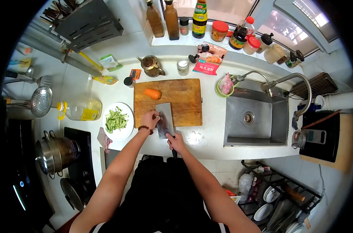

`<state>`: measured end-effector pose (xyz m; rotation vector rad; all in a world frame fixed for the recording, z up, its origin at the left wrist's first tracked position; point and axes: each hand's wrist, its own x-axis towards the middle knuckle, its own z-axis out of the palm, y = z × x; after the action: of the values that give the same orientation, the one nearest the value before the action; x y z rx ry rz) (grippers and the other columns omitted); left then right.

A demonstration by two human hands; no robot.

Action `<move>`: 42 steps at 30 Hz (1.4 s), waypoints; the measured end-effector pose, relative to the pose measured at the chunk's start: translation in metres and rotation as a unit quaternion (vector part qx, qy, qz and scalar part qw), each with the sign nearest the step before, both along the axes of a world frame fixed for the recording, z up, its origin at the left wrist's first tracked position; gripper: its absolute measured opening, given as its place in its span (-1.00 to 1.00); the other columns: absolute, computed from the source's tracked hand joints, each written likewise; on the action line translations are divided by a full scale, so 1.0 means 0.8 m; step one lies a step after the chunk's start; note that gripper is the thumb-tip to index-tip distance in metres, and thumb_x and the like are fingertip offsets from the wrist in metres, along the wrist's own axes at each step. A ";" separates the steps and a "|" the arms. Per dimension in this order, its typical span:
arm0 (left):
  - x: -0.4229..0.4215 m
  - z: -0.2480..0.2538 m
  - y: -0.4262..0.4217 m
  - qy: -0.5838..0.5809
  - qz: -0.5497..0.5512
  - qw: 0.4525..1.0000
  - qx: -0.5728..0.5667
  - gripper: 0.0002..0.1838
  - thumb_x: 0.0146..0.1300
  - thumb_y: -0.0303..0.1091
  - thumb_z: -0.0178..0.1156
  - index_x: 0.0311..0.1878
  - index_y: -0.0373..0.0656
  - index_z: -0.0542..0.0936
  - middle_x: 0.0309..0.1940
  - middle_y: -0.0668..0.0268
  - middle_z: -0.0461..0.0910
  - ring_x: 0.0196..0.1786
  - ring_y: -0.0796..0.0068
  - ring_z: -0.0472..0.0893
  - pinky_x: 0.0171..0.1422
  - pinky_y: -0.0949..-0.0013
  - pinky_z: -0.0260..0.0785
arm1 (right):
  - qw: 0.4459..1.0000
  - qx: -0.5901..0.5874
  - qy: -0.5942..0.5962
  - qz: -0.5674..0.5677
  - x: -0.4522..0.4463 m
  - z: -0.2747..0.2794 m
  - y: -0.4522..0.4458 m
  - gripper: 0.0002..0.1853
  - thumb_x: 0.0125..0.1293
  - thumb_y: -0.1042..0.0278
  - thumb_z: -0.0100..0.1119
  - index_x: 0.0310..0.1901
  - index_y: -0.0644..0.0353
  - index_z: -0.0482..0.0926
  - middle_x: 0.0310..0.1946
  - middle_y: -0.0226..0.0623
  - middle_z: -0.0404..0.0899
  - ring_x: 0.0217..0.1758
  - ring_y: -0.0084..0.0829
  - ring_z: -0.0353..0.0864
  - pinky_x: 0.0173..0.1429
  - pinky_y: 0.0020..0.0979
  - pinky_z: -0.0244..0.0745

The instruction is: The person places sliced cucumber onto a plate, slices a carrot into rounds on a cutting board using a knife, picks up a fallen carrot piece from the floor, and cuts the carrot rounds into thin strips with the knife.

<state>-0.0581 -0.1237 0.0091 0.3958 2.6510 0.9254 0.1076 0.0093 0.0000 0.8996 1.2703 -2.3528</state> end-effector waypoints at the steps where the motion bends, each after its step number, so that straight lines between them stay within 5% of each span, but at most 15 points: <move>1: -0.001 0.011 0.001 -0.003 0.002 0.999 0.032 -0.77 0.10 -0.43 0.47 -0.17 -0.19 0.70 -0.28 0.20 0.72 -0.26 0.31 0.70 -0.10 0.28 0.57 | 1.000 0.010 0.002 -0.002 0.002 0.011 0.005 -0.76 0.48 0.24 0.28 -0.26 0.20 0.52 -0.64 -0.42 0.40 -0.72 -0.58 0.30 -0.67 -0.45 0.20; 7: 0.018 0.044 0.044 -0.098 -0.082 0.980 0.151 -0.74 0.19 -0.34 0.51 -0.12 -0.16 0.66 -0.32 0.34 0.68 -0.32 0.55 0.63 -0.19 0.39 0.55 | 0.992 0.075 0.007 -0.097 0.060 0.075 0.019 -0.77 0.49 0.23 0.26 -0.27 0.19 0.55 -0.63 -0.44 0.40 -0.71 -0.60 0.28 -0.66 -0.47 0.18; 11: 0.079 0.019 0.099 -0.310 -0.170 0.881 0.315 -0.77 0.28 -0.47 0.42 -0.08 -0.23 0.58 -0.27 0.29 0.69 -0.23 0.53 0.68 -0.18 0.44 0.61 | 0.961 0.156 -0.044 -0.222 0.161 0.117 -0.001 -0.70 0.53 0.24 0.20 -0.37 0.23 0.53 -0.68 -0.45 0.41 -0.70 -0.61 0.32 -0.61 -0.48 0.24; 15: 0.186 0.001 0.147 -0.408 -0.251 0.840 0.253 -0.74 0.28 -0.52 0.40 -0.04 -0.30 0.54 -0.28 0.22 0.69 -0.26 0.49 0.68 -0.16 0.43 0.63 | 0.900 0.228 -0.094 -0.358 0.291 0.143 -0.040 -0.60 0.52 0.20 0.21 -0.49 0.22 0.48 -0.68 -0.44 0.43 -0.70 -0.61 0.38 -0.61 -0.49 0.30; 18: 0.292 -0.002 0.163 -0.458 -0.338 0.799 0.193 -0.69 0.31 -0.55 0.37 0.06 -0.32 0.53 -0.31 0.21 0.69 -0.30 0.50 0.68 -0.19 0.43 0.64 | 0.832 0.216 -0.167 -0.483 0.401 0.142 -0.078 -0.71 0.46 0.17 0.28 -0.26 0.27 0.64 -0.66 -0.40 0.49 -0.71 -0.58 0.41 -0.62 -0.44 0.35; 21: 0.406 -0.007 0.177 -0.457 -0.425 0.773 0.116 -0.69 0.30 -0.55 0.38 0.08 -0.36 0.60 -0.34 0.21 0.72 -0.36 0.51 0.67 -0.23 0.46 0.59 | 0.736 0.188 -0.200 -0.619 0.501 0.173 -0.111 -0.67 0.47 0.22 0.28 -0.42 0.23 0.53 -0.65 -0.43 0.44 -0.70 -0.63 0.34 -0.64 -0.47 0.26; 24: 0.525 -0.008 0.182 -0.455 -0.496 0.736 0.074 -0.78 0.31 -0.52 0.38 -0.01 -0.35 0.64 -0.35 0.23 0.72 -0.38 0.53 0.66 -0.22 0.46 0.59 | 0.654 0.168 -0.155 -0.721 0.604 0.143 -0.161 -0.72 0.47 0.26 0.27 -0.37 0.24 0.55 -0.66 -0.44 0.41 -0.72 -0.63 0.30 -0.65 -0.45 0.21; 28: 0.717 -0.033 0.217 -0.436 -0.586 0.683 0.030 -0.82 0.30 -0.50 0.40 -0.08 -0.35 0.66 -0.40 0.28 0.68 -0.42 0.57 0.65 -0.26 0.47 0.59 | 0.554 0.124 -0.209 -0.797 0.734 0.121 -0.196 -0.74 0.46 0.30 0.27 -0.36 0.26 0.53 -0.66 -0.43 0.39 -0.73 -0.61 0.27 -0.65 -0.45 0.17; 32: 0.902 -0.047 0.259 -0.466 -0.596 0.654 0.021 -0.82 0.30 -0.50 0.41 -0.10 -0.36 0.66 -0.39 0.30 0.66 -0.47 0.59 0.61 -0.26 0.44 0.59 | 0.512 0.097 -0.233 -0.821 0.846 0.121 -0.238 -0.73 0.47 0.31 0.27 -0.36 0.31 0.54 -0.67 -0.42 0.40 -0.72 -0.62 0.30 -0.65 -0.43 0.13; 35: 1.010 -0.060 0.290 -0.497 -0.590 0.637 -0.016 -0.74 0.37 -0.41 0.36 0.04 -0.33 0.63 -0.21 0.30 0.69 -0.33 0.56 0.66 -0.17 0.40 0.62 | 0.502 0.080 -0.251 -0.824 0.900 0.136 -0.248 -0.73 0.47 0.32 0.26 -0.36 0.30 0.54 -0.67 -0.42 0.40 -0.71 -0.63 0.31 -0.65 -0.44 0.15; 37: 1.058 -0.066 0.304 -0.518 -0.545 0.651 -0.105 -0.45 0.48 -0.19 0.25 0.43 -0.19 0.42 0.22 0.11 0.58 0.15 0.22 0.65 0.09 0.25 0.64 | 0.495 0.070 -0.250 -0.829 0.924 0.136 -0.248 -0.75 0.47 0.29 0.28 -0.33 0.25 0.53 -0.66 -0.44 0.39 -0.72 -0.63 0.23 -0.65 -0.47 0.14; 38: 1.061 -0.093 0.313 -0.482 -0.568 0.646 -0.166 -0.34 0.54 -0.05 0.14 0.60 0.04 0.22 0.51 0.11 0.33 0.45 0.05 0.44 0.24 0.05 0.57 | 0.485 0.052 -0.252 -0.836 0.934 0.126 -0.250 -0.75 0.47 0.29 0.29 -0.32 0.25 0.54 -0.66 -0.44 0.39 -0.72 -0.63 0.24 -0.65 -0.47 0.14; 41: 1.040 -0.170 0.318 -0.425 -0.576 0.665 -0.213 -0.37 0.56 -0.03 0.09 0.61 0.14 0.21 0.58 0.16 0.25 0.52 -0.02 0.35 0.26 -0.09 0.54 | 0.487 0.036 -0.263 -0.832 0.949 0.104 -0.264 -0.76 0.46 0.27 0.29 -0.30 0.26 0.55 -0.66 -0.44 0.40 -0.72 -0.63 0.26 -0.65 -0.47 0.16; 42: 1.031 -0.170 0.313 -0.416 -0.571 0.678 -0.202 -0.43 0.55 0.00 0.10 0.54 0.10 0.32 0.45 0.21 0.42 0.44 0.11 0.43 0.22 -0.09 0.54 | 0.498 0.040 -0.272 -0.822 0.954 0.102 -0.261 -0.76 0.46 0.27 0.29 -0.29 0.26 0.56 -0.65 -0.43 0.41 -0.72 -0.63 0.27 -0.65 -0.46 0.17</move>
<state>0.7669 0.1270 -0.1265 1.0162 1.2246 0.0061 0.8711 -0.1998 0.0819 3.5941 -0.2291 -2.0901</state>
